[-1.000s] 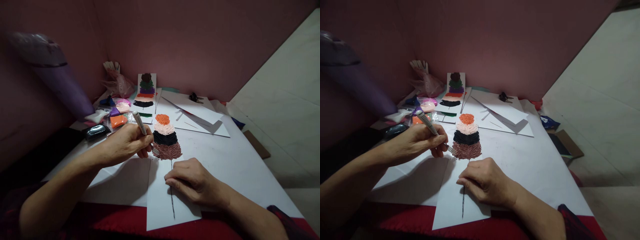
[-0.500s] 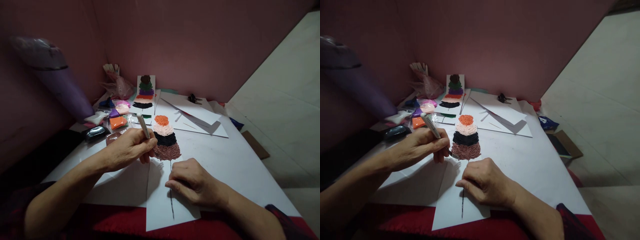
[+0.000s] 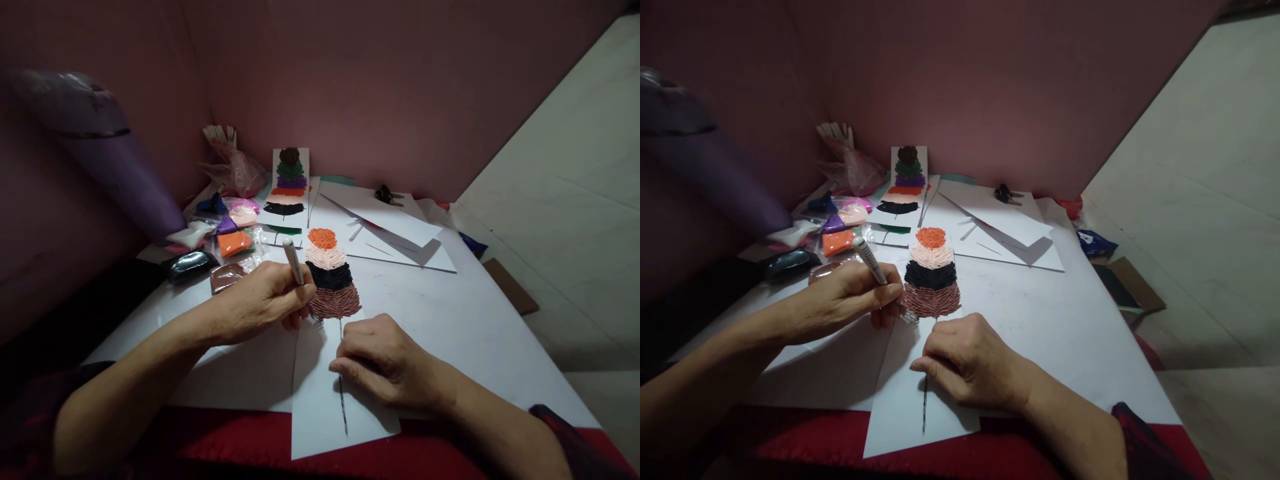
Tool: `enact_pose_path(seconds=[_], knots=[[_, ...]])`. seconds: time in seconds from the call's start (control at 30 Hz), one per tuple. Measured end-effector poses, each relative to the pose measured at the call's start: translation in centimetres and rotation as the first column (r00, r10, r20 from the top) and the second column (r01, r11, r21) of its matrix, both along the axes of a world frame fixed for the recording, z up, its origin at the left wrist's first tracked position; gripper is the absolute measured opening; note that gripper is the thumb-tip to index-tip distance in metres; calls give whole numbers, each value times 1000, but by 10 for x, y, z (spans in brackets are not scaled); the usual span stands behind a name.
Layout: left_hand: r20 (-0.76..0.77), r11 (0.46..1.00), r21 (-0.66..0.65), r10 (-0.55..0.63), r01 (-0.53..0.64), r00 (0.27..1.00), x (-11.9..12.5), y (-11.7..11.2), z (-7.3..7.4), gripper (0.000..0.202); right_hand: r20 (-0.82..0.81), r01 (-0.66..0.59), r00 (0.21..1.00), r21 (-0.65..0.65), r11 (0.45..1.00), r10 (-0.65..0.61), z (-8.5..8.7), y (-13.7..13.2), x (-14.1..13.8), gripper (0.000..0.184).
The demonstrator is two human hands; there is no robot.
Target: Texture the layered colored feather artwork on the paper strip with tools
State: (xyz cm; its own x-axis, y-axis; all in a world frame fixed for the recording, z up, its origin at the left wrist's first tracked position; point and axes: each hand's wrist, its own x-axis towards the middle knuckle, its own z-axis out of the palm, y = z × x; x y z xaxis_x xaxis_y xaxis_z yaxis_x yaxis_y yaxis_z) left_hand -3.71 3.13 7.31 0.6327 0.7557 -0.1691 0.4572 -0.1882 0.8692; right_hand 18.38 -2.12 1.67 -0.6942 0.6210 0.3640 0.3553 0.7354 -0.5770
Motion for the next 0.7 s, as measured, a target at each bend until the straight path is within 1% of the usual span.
enact_pose_path(seconds=[0.17, 0.27, 0.47, 0.7], knots=[[-4, 1000, 12, 4, -4, 1000, -1, 1, -1, 30, 2, -3, 1000, 4, 1000, 3, 0, 0, 0, 33], [14, 1000, 3, 4, -4, 1000, -2, 2, -1, 32, -3, -7, 1000, -4, 1000, 7, -1, 0, 1, 32], [76, 1000, 15, 21, -22, 997, -3, 3, 0, 27, 4, -12, 1000, -11, 1000, 12, -1, 0, 1, 31], [47, 999, 40, -1, -1, 999, -1, 3, -1, 28, -11, -3, 1000, -3, 1000, 3, 0, 0, 0, 30]])
